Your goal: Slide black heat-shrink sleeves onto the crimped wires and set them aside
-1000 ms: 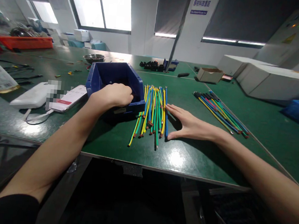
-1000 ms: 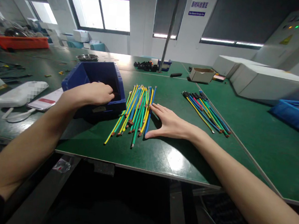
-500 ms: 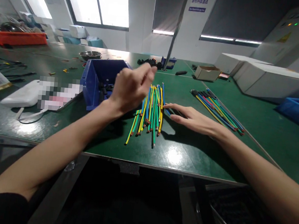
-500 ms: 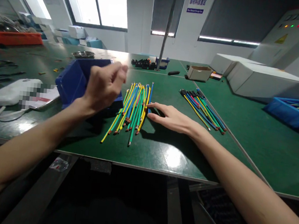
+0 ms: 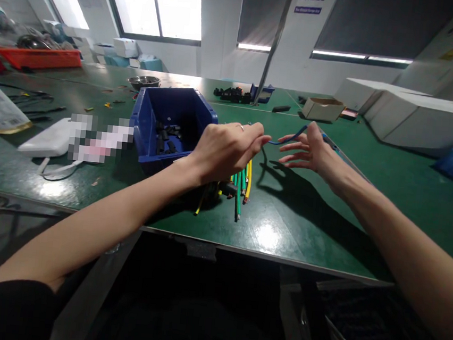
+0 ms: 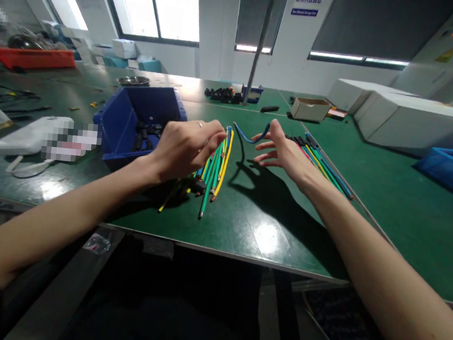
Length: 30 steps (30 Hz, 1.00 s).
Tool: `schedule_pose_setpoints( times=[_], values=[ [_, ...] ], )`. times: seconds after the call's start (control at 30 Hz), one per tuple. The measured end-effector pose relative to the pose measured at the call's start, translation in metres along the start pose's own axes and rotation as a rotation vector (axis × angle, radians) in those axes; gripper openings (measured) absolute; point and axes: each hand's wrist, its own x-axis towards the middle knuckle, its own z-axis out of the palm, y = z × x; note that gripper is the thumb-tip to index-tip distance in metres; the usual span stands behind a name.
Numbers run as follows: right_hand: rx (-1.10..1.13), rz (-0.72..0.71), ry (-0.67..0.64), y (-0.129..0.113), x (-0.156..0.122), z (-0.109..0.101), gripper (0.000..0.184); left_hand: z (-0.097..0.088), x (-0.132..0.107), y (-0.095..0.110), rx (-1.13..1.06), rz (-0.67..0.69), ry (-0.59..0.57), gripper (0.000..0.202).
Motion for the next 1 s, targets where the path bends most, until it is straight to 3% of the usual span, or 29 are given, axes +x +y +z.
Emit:
schedule_pose_setpoints(
  times=[0.1,0.23,0.37,0.5,0.63,0.73,0.87,1.0],
  values=[
    [0.088,-0.002,0.000,0.000,0.000,0.002,0.083,-0.018,0.001,-0.008,0.047,0.062,-0.078,0.052],
    [0.308,-0.032,-0.041,-0.005,-0.004,0.007,0.073,-0.027,0.002,-0.020,-0.102,0.207,-0.396,0.041],
    [0.318,0.034,0.049,-0.002,-0.004,0.005,0.043,-0.026,0.001,-0.027,-0.231,0.214,-0.545,0.033],
    [0.408,0.192,0.091,0.009,0.002,0.000,0.012,-0.026,0.000,-0.032,-0.291,0.211,-0.598,0.026],
    [0.629,0.353,0.034,0.007,0.006,-0.006,0.018,-0.022,0.000,-0.034,-0.293,0.282,-0.604,0.017],
    [0.752,0.299,0.000,-0.002,0.004,-0.011,0.021,-0.019,0.000,-0.033,-0.328,0.347,-0.613,0.012],
    [0.781,0.288,0.061,-0.009,0.001,-0.014,0.029,-0.016,0.000,-0.032,-0.331,0.374,-0.598,0.012],
    [0.800,0.220,0.043,-0.008,0.000,-0.012,0.034,-0.017,0.000,-0.031,-0.289,0.392,-0.572,0.011]
  ],
)
